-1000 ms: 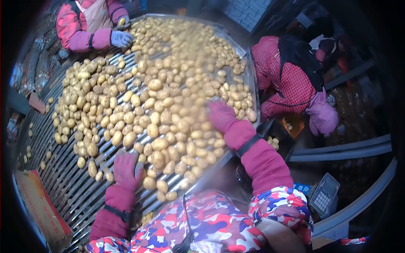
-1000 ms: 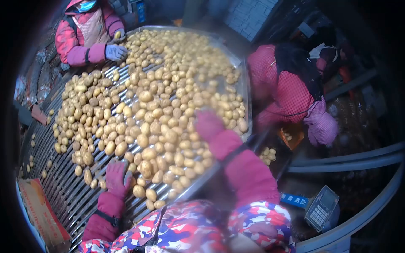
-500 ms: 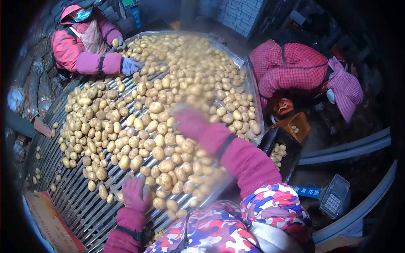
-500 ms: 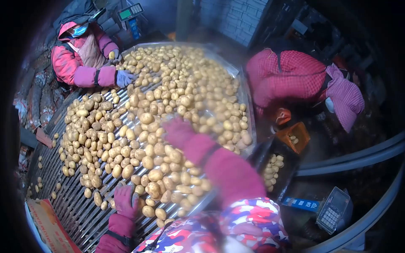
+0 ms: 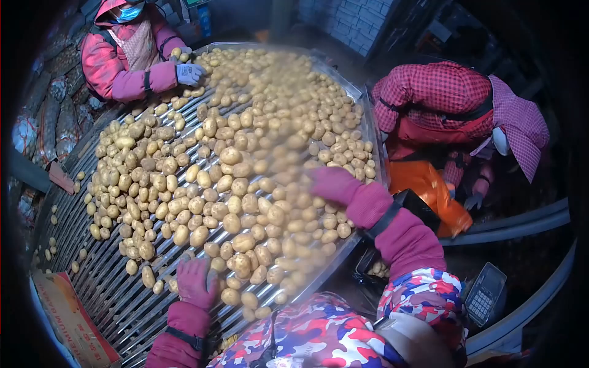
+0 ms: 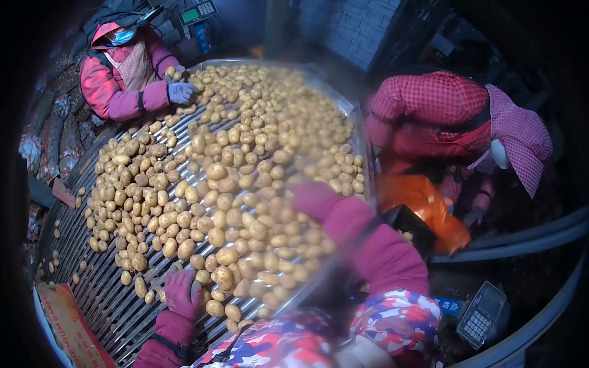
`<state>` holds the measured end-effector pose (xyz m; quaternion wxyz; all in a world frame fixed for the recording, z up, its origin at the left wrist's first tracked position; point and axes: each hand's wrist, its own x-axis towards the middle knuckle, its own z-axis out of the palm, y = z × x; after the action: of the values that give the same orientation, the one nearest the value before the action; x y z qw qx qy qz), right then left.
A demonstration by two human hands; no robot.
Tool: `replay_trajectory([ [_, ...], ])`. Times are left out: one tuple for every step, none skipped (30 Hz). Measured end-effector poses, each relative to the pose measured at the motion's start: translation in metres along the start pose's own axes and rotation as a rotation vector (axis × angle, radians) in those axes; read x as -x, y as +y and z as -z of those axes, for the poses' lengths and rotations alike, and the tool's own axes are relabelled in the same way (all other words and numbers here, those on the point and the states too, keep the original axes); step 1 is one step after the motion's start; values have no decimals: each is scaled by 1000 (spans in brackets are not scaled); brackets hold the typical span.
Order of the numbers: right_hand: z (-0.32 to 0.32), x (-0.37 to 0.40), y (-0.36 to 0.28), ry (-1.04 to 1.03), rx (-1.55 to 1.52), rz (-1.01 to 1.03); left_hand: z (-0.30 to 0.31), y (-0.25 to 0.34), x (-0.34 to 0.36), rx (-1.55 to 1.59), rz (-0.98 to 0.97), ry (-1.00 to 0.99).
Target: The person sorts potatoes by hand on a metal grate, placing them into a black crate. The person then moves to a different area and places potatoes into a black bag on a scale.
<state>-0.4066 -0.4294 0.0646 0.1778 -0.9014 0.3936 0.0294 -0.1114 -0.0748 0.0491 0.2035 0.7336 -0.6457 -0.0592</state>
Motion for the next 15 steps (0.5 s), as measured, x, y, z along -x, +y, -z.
replay_trajectory([
  [12, -9, 10, -60, 121, -5, 2, 2, -2, 4, 8, -13],
  [23, -21, 21, -119, 241, -6, 3, 2, -3, 5, 18, -23],
  [27, -36, 37, -25, 192, -61, 4, 2, -3, 3, 16, -19],
  [25, -53, 60, 66, 142, -119, 4, 2, -3, 4, 12, -16],
  [20, -70, 82, 157, 92, -178, 4, 2, -4, 4, 7, -14],
  [14, -85, 96, 247, 40, -237, 4, 3, -4, 5, 5, -22],
  [11, -97, 101, 299, -11, -231, 5, 3, -5, 5, 3, -31],
  [7, -109, 103, 353, -63, -223, 5, 3, -5, 3, 2, -39],
  [2, -121, 105, 406, -115, -215, 6, 3, -6, -4, 0, -35],
  [-8, -136, 106, 383, -203, -282, 7, 4, -6, -10, -1, -34],
  [-17, -150, 100, 359, -289, -350, 8, 5, -6, -14, -4, -33],
  [-25, -158, 98, 339, -275, -369, 9, 5, -7, -1, 7, -49],
  [-26, -162, 88, 318, -261, -387, 9, 5, -7, 13, 18, -63],
  [-27, -162, 79, 302, -151, -357, 10, 4, -7, 27, 29, -78],
  [-26, -159, 73, 284, -37, -326, 10, 5, -6, 6, 17, -66],
])
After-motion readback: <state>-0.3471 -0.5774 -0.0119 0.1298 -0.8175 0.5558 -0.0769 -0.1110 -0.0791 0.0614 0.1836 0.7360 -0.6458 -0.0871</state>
